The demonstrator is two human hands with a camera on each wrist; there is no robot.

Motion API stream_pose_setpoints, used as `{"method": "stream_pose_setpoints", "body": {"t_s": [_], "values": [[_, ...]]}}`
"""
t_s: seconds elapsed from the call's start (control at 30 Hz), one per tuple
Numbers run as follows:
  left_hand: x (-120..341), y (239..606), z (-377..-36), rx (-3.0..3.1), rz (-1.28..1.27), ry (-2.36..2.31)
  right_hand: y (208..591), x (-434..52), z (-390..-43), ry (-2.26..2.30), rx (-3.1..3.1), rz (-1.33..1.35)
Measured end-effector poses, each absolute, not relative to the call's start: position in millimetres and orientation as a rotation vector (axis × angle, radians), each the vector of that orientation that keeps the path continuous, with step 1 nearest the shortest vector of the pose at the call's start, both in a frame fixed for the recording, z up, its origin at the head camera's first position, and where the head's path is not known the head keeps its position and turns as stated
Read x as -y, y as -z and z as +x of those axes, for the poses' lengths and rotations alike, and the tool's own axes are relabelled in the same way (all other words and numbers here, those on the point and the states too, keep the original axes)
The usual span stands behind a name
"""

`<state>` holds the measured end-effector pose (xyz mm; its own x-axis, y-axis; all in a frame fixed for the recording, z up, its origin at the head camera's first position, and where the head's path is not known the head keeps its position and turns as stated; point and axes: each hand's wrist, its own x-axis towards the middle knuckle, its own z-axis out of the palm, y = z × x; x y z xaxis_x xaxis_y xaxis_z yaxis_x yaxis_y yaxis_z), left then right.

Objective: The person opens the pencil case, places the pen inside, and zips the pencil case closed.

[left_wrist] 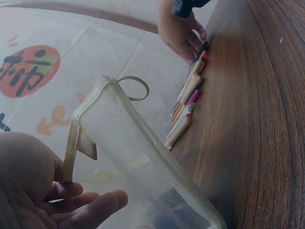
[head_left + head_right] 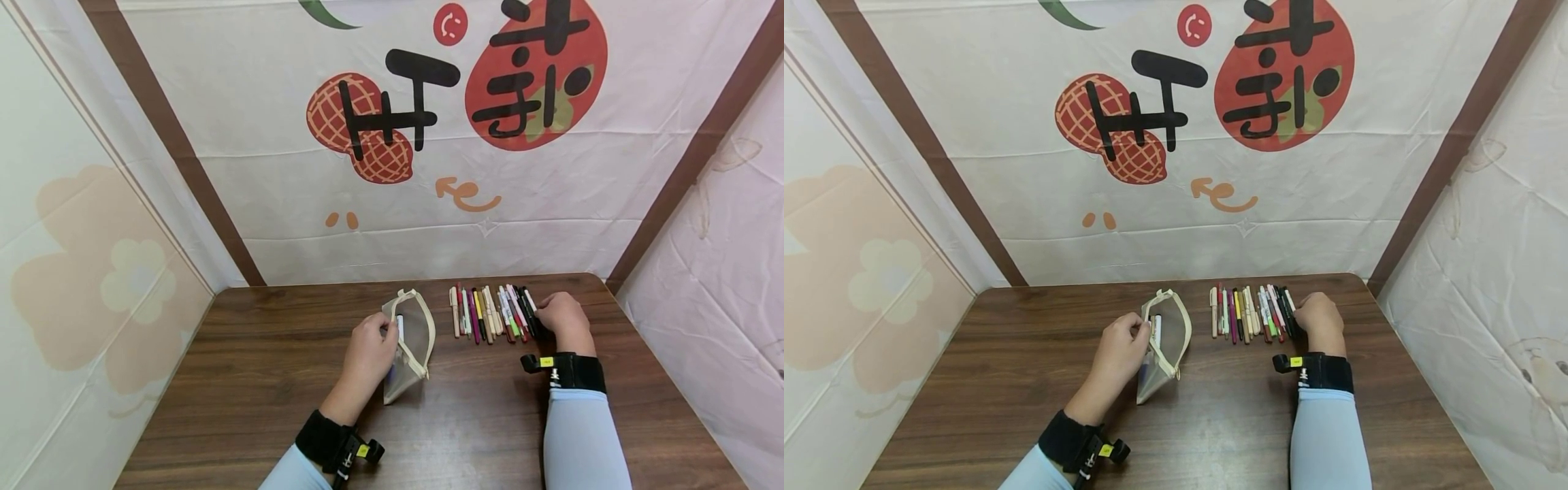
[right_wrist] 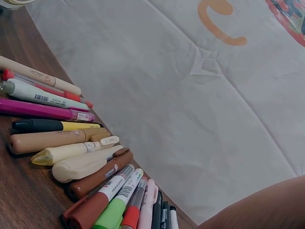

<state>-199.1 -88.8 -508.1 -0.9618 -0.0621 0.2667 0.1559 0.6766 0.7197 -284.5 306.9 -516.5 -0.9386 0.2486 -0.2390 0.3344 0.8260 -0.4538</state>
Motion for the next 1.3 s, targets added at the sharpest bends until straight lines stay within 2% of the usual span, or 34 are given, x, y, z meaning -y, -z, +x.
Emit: {"method": "stream_pose_setpoints", "body": {"t_s": [0.87,1.3], "values": [[88.0,508.3,-198.7,2.611,-0.095,1.146,520.2,-304.5,-290.1,0.676,-2.866,0.426],[88.0,508.3,-199.3,2.605,-0.091,1.146,515.7,-310.6,-293.5,0.862,-2.868,0.377]]}}
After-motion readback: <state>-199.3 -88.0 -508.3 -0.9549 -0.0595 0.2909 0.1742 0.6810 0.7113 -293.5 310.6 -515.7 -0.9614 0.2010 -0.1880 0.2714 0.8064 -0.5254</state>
